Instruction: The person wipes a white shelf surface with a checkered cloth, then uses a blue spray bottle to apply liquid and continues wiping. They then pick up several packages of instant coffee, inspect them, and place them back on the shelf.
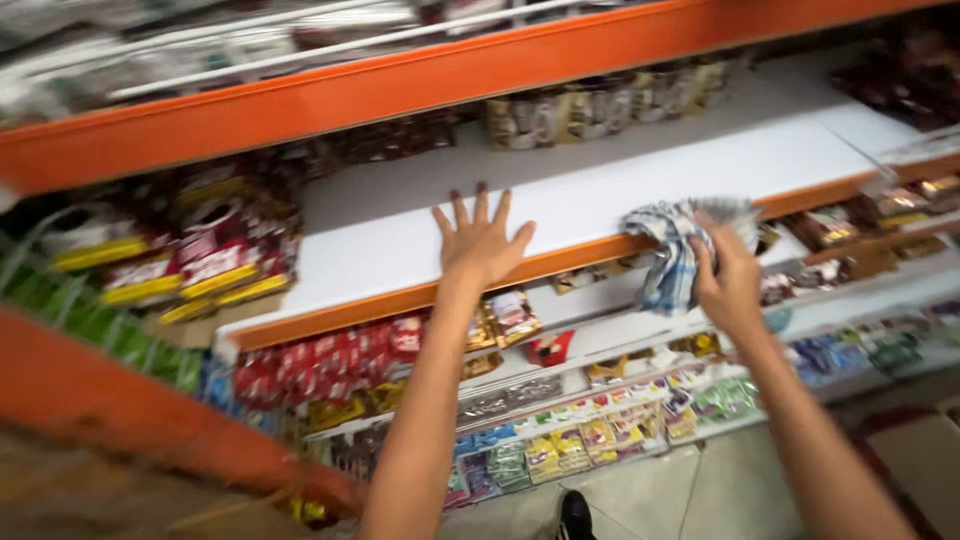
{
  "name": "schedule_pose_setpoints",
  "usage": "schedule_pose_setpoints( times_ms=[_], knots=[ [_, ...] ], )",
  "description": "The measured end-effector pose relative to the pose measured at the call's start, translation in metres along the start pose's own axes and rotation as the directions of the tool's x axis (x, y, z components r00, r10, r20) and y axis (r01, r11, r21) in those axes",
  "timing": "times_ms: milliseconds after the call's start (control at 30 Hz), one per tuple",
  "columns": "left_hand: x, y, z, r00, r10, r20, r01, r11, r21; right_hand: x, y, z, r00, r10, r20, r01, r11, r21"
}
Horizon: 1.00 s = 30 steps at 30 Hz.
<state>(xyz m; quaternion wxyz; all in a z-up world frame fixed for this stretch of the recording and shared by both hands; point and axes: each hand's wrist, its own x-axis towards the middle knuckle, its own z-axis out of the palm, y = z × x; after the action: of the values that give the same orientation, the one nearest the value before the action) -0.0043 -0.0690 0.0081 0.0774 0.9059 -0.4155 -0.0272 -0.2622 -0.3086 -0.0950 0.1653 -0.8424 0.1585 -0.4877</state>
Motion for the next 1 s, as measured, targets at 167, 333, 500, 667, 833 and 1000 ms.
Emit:
schedule_pose_setpoints(
  times_ms=[167, 333, 500, 667, 833, 1000],
  knots=[
    [-0.018, 0.088, 0.03, 0.956, 0.25, -0.152, -0.252, 0.968, 0.004, -0.1, 0.014, 0.007, 0.85, 0.527, -0.029, -0.457, 0.763, 0.458],
    [-0.036, 0.157, 0.069, 0.811, 0.459, -0.364, -0.487, 0.873, 0.016, -0.149, 0.026, -0.007, 0.465, 0.842, 0.273, -0.503, -0.003, 0.864],
    [-0.095, 0.246, 0.175, 0.752, 0.609, -0.253, -0.629, 0.547, -0.552, -0.158, 0.033, -0.073, 0.337, 0.813, 0.475, -0.464, -0.296, 0.835],
    [-0.096, 0.306, 0.285, 0.823, 0.547, -0.154, -0.364, 0.299, -0.882, -0.2, 0.067, -0.122, 0.327, 0.712, 0.621, -0.553, -0.389, 0.737],
    [-0.076, 0.351, 0.357, 0.789, 0.554, 0.264, 0.216, 0.151, -0.965, -0.236, 0.147, -0.166, 0.316, 0.759, 0.57, -0.865, -0.016, 0.501],
    [-0.053, 0.37, 0.367, 0.661, 0.589, 0.465, 0.539, 0.058, -0.84, -0.258, 0.224, -0.188, 0.202, 0.679, 0.706, -0.885, -0.182, 0.428]
  ],
)
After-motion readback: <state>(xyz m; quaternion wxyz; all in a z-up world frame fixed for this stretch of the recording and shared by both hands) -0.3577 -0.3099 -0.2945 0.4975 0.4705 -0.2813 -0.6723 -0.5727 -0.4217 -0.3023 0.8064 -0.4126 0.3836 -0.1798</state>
